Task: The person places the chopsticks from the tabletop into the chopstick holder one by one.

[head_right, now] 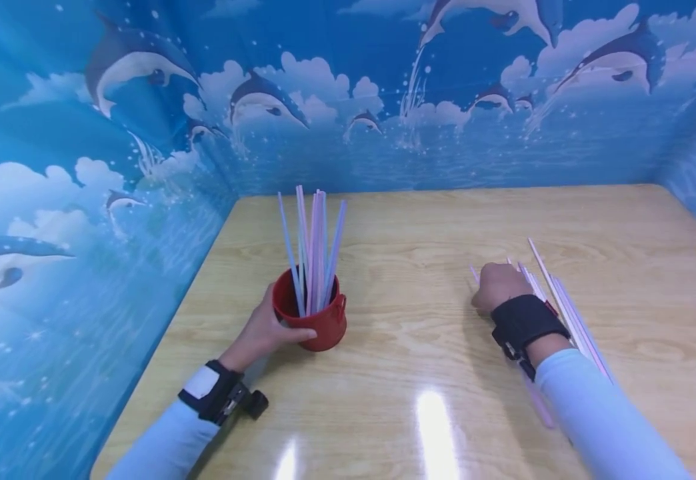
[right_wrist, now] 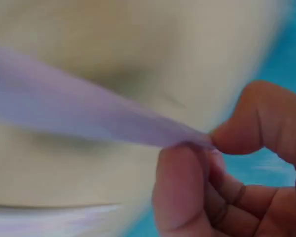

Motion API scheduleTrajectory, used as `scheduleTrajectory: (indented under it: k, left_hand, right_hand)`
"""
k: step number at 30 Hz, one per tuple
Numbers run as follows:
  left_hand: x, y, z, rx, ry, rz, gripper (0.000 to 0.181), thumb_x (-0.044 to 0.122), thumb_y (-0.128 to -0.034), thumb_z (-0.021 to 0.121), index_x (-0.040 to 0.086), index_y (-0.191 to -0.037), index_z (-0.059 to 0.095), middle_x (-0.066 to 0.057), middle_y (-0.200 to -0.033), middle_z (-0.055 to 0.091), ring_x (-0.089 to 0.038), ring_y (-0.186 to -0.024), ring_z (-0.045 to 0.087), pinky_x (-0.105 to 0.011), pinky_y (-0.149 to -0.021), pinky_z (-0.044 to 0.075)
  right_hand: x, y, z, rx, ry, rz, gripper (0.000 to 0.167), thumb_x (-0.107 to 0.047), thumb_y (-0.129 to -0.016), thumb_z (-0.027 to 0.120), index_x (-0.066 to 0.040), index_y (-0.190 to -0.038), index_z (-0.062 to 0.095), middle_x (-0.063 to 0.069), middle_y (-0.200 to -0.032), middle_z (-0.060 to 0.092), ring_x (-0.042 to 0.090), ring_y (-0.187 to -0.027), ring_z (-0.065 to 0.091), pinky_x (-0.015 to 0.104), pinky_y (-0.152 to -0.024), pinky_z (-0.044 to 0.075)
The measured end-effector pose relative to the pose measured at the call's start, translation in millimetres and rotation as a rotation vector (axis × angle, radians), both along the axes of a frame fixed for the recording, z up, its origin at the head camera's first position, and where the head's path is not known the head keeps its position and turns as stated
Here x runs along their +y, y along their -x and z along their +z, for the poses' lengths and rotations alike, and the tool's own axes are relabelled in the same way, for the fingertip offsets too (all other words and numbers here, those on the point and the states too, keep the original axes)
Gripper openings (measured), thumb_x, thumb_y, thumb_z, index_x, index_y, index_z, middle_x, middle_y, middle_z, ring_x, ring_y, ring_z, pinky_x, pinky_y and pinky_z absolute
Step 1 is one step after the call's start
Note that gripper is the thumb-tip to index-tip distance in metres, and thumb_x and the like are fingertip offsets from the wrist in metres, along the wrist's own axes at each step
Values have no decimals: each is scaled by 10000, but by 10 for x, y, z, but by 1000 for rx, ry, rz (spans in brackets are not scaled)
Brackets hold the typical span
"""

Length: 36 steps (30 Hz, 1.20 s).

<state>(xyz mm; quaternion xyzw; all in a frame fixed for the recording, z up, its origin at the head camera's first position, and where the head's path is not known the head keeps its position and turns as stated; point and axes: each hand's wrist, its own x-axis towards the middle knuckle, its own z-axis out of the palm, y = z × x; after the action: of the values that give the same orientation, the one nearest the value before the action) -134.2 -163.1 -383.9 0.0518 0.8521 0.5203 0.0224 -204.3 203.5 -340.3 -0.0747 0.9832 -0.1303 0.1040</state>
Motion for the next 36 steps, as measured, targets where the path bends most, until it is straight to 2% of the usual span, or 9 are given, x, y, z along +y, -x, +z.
scheduleTrajectory:
  k: [5,9,13,16,20,24,27,32,36]
  left_hand:
    - [12,-21,82,-23,-7,-12,978,382,-490,775,304,-1278,202,110,-1257,371,-111,-1161,373,-390,-947,361]
    - [62,-86,199,-48,-27,-8,956,275,-524,781,227,-1293,215,62,-1265,376,-147,-1169,369,-414,-959,340]
    - [94,-115,226,-55,-19,-7,932,241,-545,773,241,-1287,208,68,-1266,372,-138,-1170,366,-403,-961,341]
    - [95,-119,224,-49,-16,-10,926,240,-550,771,252,-1283,204,71,-1267,368,-133,-1170,366,-393,-960,345]
    - [83,-119,230,-25,-7,-17,927,255,-553,768,232,-1288,202,51,-1271,371,-144,-1169,372,-394,-962,342]
    - [72,-98,217,-9,-7,-16,927,289,-539,776,248,-1278,217,65,-1251,387,-134,-1150,390,-379,-951,358]
    - [44,-59,150,8,-5,-26,936,353,-523,772,298,-1270,211,94,-1247,383,-110,-1143,391,-367,-944,367]
    - [-4,0,-4,26,17,-24,961,449,-497,751,347,-1267,184,128,-1258,363,-92,-1152,378,-386,-944,364]
    - [4,25,-33,15,22,3,981,476,-474,751,356,-1264,182,146,-1246,364,-94,-1147,379,-405,-921,383]
  right_hand:
    - [-460,-81,815,218,193,112,148,-194,-699,591,-83,-636,517,15,-548,529,134,-450,457,248,-388,336]
    - [-808,-278,1500,440,461,206,50,-111,-731,568,-85,-763,541,26,-675,574,109,-526,523,212,-451,406]
    - [-1130,-414,1806,684,770,361,79,3,-706,569,-34,-773,550,20,-674,583,72,-578,563,163,-551,476]
    - [-1366,-409,1735,714,934,454,90,31,-698,575,5,-775,536,45,-690,585,86,-604,576,197,-590,507]
    - [-1611,-314,1310,576,941,487,98,-17,-714,569,-47,-795,522,24,-726,582,66,-632,567,183,-588,505]
    - [-1734,-209,820,417,855,414,102,-64,-704,560,-91,-791,515,7,-736,586,60,-659,559,177,-591,489]
    - [-1741,-160,602,251,812,337,65,-102,-727,556,-93,-786,529,22,-735,592,73,-649,571,192,-575,496]
    - [-1498,-106,549,47,715,276,159,-253,-806,547,-101,-802,591,55,-723,627,124,-586,610,229,-548,516]
    - [-973,-17,569,176,474,204,216,-285,-811,535,-84,-812,614,56,-688,627,129,-529,579,254,-497,488]
